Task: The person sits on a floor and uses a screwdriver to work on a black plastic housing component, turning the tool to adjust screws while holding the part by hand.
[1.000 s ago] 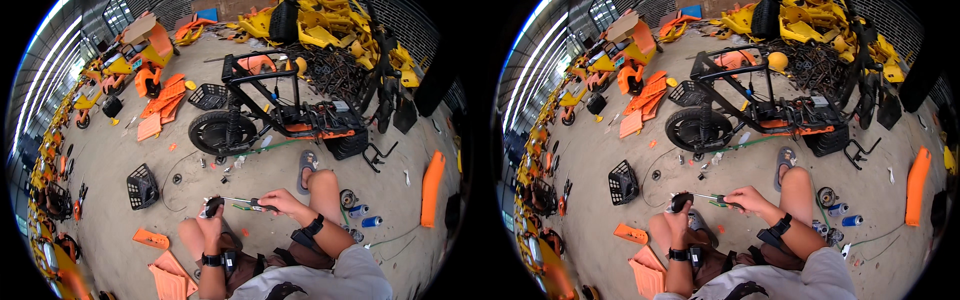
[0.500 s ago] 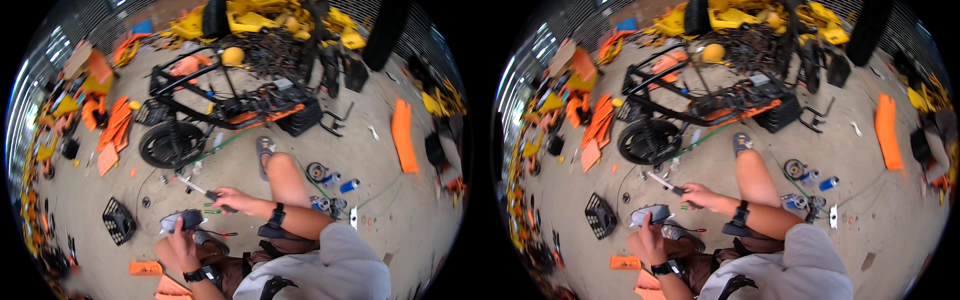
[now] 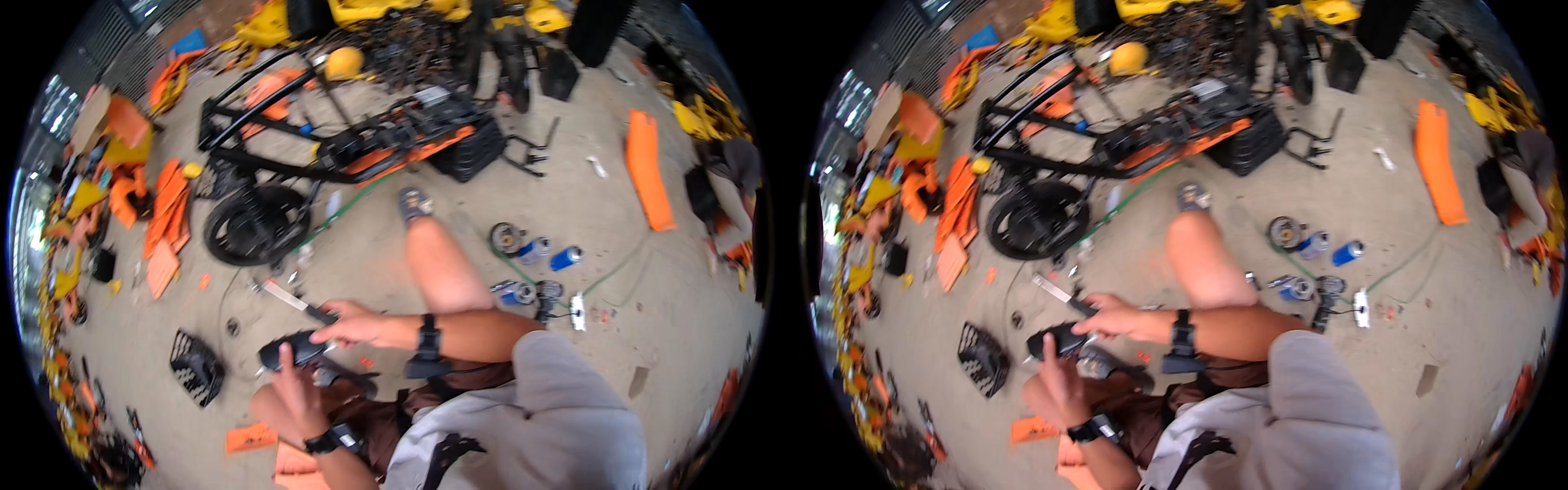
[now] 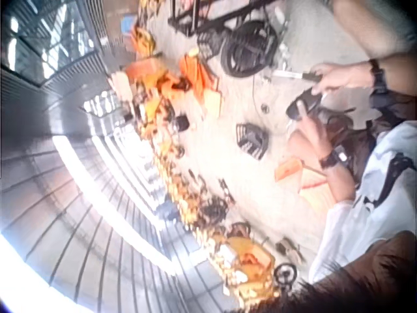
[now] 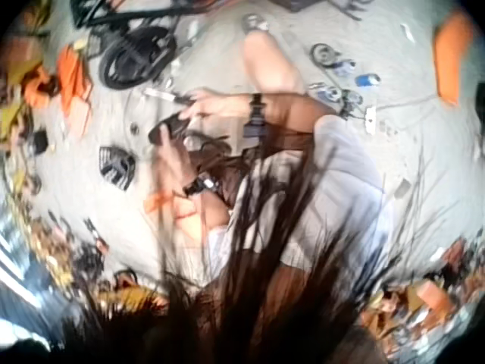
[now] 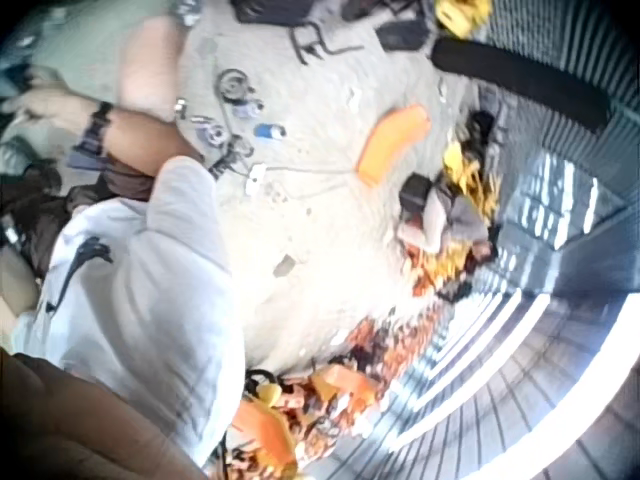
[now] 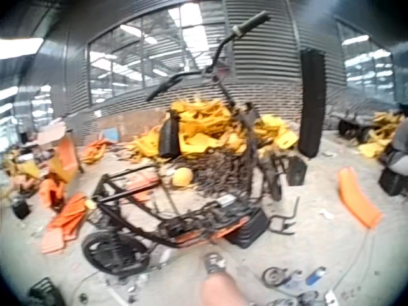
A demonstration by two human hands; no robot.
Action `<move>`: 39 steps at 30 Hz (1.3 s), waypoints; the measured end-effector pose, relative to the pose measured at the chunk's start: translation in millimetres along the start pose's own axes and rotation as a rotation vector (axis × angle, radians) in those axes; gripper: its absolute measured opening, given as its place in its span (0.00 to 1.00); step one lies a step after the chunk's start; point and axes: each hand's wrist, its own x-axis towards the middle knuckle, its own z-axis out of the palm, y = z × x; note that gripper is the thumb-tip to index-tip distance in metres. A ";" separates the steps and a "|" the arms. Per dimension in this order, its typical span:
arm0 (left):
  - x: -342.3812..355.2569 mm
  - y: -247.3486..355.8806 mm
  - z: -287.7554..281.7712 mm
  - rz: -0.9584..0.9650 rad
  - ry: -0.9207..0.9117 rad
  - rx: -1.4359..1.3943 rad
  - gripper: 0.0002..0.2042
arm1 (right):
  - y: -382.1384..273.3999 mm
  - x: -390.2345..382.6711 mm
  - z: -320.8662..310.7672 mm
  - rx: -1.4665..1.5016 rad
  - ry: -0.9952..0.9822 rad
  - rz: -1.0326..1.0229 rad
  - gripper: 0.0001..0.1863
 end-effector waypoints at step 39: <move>-6.6 -6.3 8.8 0.092 -0.268 0.314 0.13 | -29.1 -9.2 -10.3 0.057 0.116 -0.029 0.18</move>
